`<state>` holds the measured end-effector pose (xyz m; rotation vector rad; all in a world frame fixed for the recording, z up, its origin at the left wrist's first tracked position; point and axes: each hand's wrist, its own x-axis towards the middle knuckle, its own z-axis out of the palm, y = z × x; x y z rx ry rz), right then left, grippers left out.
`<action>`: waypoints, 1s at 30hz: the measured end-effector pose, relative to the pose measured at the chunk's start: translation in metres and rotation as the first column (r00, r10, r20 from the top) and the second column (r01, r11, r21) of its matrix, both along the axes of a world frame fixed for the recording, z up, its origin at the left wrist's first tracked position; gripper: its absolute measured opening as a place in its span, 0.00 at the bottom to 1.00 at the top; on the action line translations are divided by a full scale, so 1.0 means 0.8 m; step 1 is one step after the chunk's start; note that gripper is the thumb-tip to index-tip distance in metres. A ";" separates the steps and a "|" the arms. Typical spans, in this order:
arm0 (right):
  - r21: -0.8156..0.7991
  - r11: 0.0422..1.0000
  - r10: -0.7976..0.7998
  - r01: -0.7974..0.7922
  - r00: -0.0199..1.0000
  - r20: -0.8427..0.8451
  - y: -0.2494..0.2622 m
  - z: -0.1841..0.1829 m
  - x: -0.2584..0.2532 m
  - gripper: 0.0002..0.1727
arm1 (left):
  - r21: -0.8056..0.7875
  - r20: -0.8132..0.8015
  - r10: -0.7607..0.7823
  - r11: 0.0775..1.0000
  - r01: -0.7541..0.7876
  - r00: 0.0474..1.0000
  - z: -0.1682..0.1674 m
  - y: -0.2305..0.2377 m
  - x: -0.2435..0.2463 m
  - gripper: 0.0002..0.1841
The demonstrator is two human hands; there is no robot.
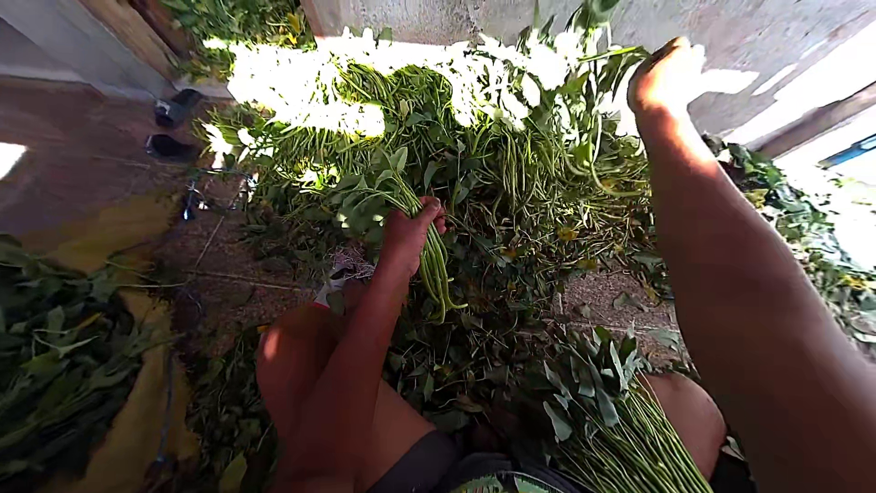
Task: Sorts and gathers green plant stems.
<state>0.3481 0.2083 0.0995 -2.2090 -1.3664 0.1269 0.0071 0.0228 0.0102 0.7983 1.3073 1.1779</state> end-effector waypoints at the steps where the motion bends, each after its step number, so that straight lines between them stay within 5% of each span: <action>1: -0.024 1.000 -0.009 0.008 1.000 -0.015 -0.003 0.005 -0.002 0.31 | 0.003 0.010 0.018 1.000 -0.018 1.000 0.000 0.002 0.001 0.07; 5: -0.163 0.978 0.078 -0.128 0.956 -0.283 -0.012 -0.014 0.012 0.32 | 0.004 0.023 0.039 0.999 -0.039 0.999 0.000 0.003 0.001 0.07; 9: 0.233 0.970 0.198 -0.077 0.808 -0.555 -0.083 -0.031 -0.015 0.21 | 0.004 0.013 0.022 1.000 -0.022 1.000 0.001 -0.002 -0.002 0.07; 13: 0.293 0.952 0.306 -0.088 0.294 -0.905 -0.154 -0.114 -0.069 0.13 | 0.006 0.038 0.037 0.999 -0.038 0.999 -0.005 0.004 -0.002 0.07; 15: 0.208 0.975 0.218 -0.079 0.154 -0.964 -0.182 -0.162 -0.103 0.15 | -0.003 0.033 0.036 0.999 -0.036 0.999 -0.007 0.005 0.001 0.07; 18: 0.120 0.984 0.131 -0.128 0.075 -0.989 -0.229 -0.214 -0.148 0.21 | 0.003 0.010 0.015 1.000 -0.015 1.000 -0.017 0.005 0.004 0.06; 23: 0.156 0.957 0.145 -0.243 -0.064 -0.987 -0.289 -0.236 -0.190 0.22 | -0.009 -0.043 -0.023 1.000 0.023 0.999 -0.029 0.007 0.005 0.07; 30: 0.191 0.922 0.176 -0.336 -0.076 -0.981 -0.316 -0.248 -0.206 0.23 | -0.099 -0.074 -0.090 0.992 0.082 0.993 -0.047 0.009 0.002 0.10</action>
